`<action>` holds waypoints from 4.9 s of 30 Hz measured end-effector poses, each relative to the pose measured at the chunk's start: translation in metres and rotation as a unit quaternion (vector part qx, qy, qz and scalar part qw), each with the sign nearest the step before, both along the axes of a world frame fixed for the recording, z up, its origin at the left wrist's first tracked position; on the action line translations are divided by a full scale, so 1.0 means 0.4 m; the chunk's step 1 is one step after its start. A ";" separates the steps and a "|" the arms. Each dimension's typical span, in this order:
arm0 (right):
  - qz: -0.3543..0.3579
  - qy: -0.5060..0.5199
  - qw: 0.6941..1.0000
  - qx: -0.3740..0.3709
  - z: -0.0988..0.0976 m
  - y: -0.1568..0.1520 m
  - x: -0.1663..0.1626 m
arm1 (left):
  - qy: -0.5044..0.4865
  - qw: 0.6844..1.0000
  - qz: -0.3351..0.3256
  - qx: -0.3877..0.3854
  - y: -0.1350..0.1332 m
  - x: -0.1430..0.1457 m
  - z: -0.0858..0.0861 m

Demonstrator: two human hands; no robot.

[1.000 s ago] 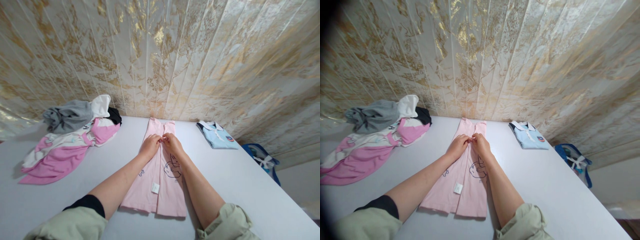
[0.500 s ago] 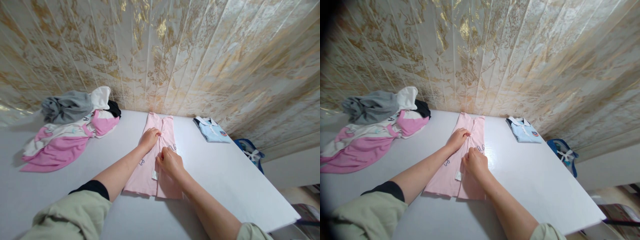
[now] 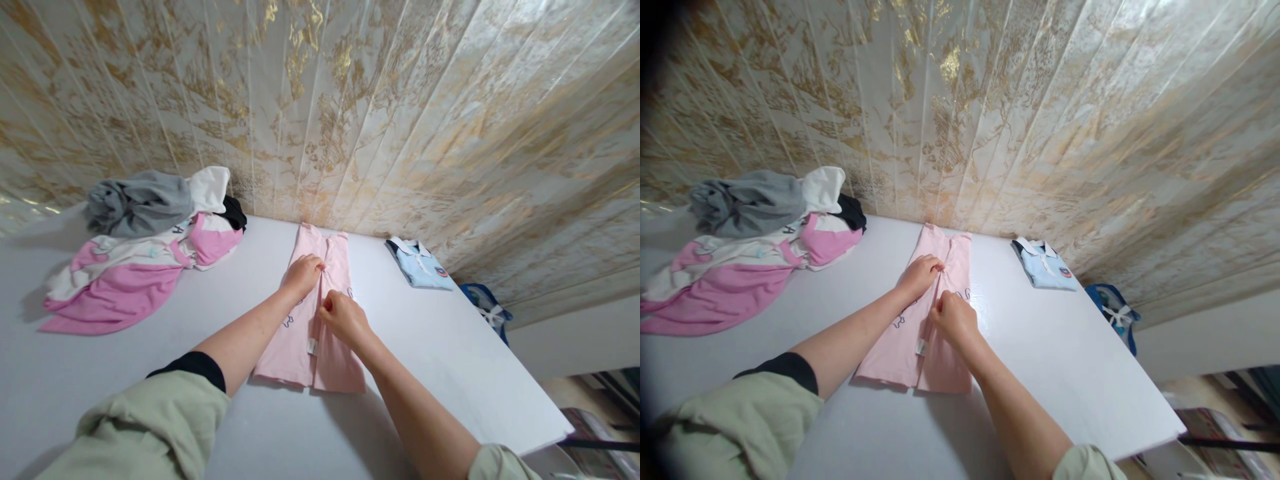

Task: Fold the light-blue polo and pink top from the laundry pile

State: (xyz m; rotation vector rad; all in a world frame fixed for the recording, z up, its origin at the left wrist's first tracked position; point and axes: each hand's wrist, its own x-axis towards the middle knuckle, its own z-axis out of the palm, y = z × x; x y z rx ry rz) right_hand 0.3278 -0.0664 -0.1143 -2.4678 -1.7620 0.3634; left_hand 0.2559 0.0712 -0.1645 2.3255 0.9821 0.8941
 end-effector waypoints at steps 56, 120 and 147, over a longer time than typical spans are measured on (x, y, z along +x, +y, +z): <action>0.189 0.024 0.976 0.102 -0.035 -0.250 -0.033 | 0.033 0.998 0.008 0.047 -0.018 -0.003 0.013; 0.054 0.047 0.975 0.210 -0.044 -0.002 0.183 | 0.308 0.948 -0.078 0.025 -0.062 -0.204 0.155; 0.121 0.176 0.941 0.262 -0.133 0.095 0.283 | 0.165 0.985 -0.058 0.001 -0.157 -0.057 0.025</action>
